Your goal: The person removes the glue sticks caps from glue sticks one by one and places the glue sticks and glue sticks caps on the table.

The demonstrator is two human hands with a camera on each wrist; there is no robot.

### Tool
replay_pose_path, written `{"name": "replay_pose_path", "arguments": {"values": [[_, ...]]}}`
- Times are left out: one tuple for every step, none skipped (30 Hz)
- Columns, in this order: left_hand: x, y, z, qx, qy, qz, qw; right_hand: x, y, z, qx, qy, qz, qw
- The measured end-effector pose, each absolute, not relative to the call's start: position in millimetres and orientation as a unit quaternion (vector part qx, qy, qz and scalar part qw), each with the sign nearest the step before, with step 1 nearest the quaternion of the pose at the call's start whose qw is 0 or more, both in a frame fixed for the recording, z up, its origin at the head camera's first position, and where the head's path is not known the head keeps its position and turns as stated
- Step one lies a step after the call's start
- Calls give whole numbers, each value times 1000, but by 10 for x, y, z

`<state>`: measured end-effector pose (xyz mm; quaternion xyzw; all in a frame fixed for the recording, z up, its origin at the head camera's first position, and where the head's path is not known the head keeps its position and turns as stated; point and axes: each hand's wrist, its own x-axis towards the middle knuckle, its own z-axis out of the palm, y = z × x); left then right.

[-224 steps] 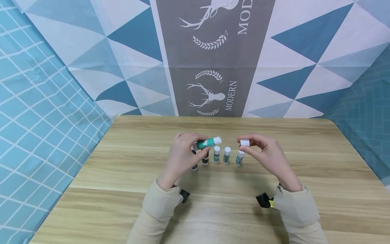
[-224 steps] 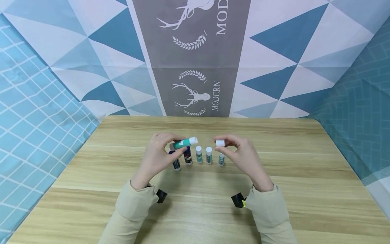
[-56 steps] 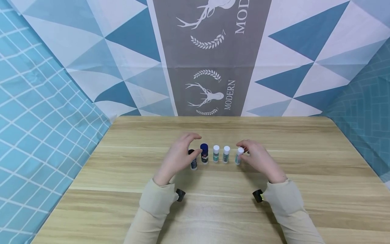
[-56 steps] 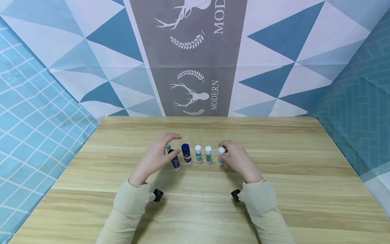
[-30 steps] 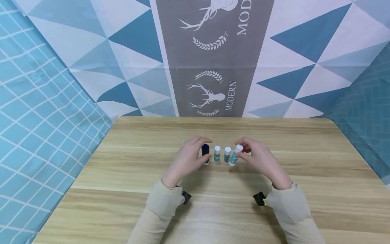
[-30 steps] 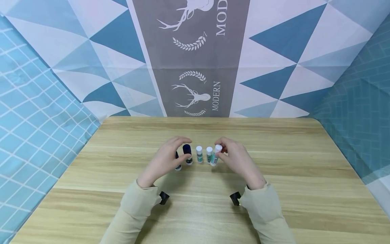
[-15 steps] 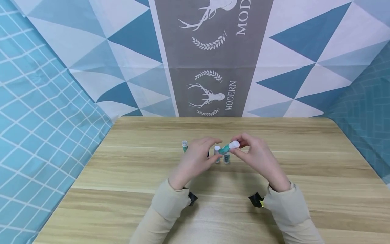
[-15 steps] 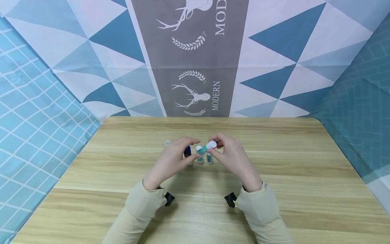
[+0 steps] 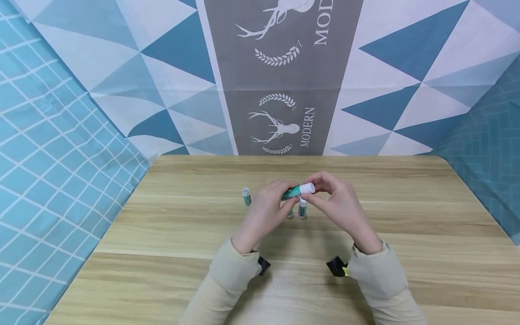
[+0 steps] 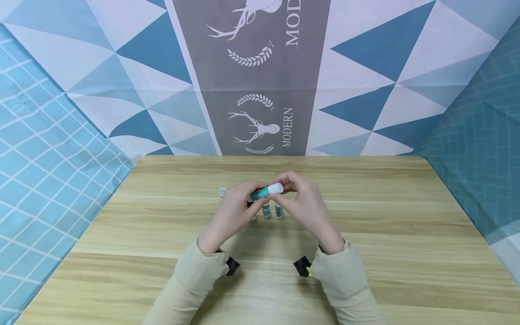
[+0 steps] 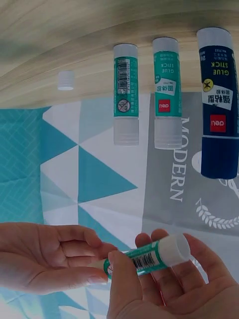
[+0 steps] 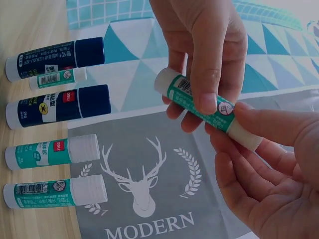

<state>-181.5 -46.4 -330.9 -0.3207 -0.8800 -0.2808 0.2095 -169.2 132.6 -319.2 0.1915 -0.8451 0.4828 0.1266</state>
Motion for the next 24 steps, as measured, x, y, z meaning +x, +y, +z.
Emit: {"name": "replay_pose_path", "arguments": {"values": [[-1813,-463,-3311,-320,-878,-285,212,-1693,1326,-3190,192,-844,485,125],[-1811,-461,-3313,-319,-877,-287,215,-1693,1326,-3188,192,-843,488,122],[-1811,-460,-3317,-318,-876,-288,219,-1696,1326,-3189,192,-842,489,119],[-1810,-459,-3320,-317,-875,-288,225,-1697,1325,-3188,191,-842,491,115],[-1809,-459,-3322,-316,-874,-288,231,-1700,1325,-3190,191,-842,493,112],[-1809,-459,-3323,-315,-873,-286,239,-1703,1326,-3191,190,-842,493,109],[-1809,-459,-3324,-313,-873,-282,247,-1706,1326,-3192,189,-842,493,105],[-1810,-458,-3326,-311,-872,-276,256,-1709,1327,-3195,189,-843,493,102],[-1812,-457,-3327,-310,-872,-270,265,-1713,1328,-3198,189,-843,493,100],[-1811,-459,-3326,-309,-872,-264,273,-1715,1328,-3199,190,-843,493,97],[-1809,-460,-3324,-309,-871,-258,280,-1718,1329,-3201,192,-844,492,96],[-1809,-461,-3322,-310,-871,-251,287,-1721,1329,-3204,193,-844,491,95],[-1807,-463,-3320,-311,-870,-246,292,-1724,1331,-3208,194,-844,491,95],[-1805,-464,-3318,-312,-869,-241,298,-1728,1331,-3212,196,-844,490,95],[-1804,-466,-3315,-314,-869,-236,302,-1733,1332,-3216,197,-844,489,97],[-1803,-467,-3313,-315,-867,-234,306,-1739,1330,-3221,198,-845,486,99],[-1802,-468,-3312,-316,-867,-231,309,-1745,1329,-3225,199,-847,482,101],[-1800,-469,-3310,-317,-866,-230,311,-1748,1327,-3229,199,-849,478,102],[-1798,-471,-3310,-317,-865,-229,313,-1752,1325,-3233,199,-852,474,103],[-1797,-473,-3310,-317,-865,-229,315,-1754,1322,-3237,200,-854,470,103],[-1796,-474,-3311,-317,-865,-228,315,-1756,1320,-3239,199,-856,466,104],[-1795,-477,-3315,-317,-865,-228,316,-1754,1316,-3243,198,-858,463,104],[-1792,-480,-3317,-316,-865,-228,315,-1752,1313,-3246,197,-859,460,104],[-1791,-483,-3319,-316,-865,-230,314,-1751,1310,-3251,198,-860,459,106]]}}
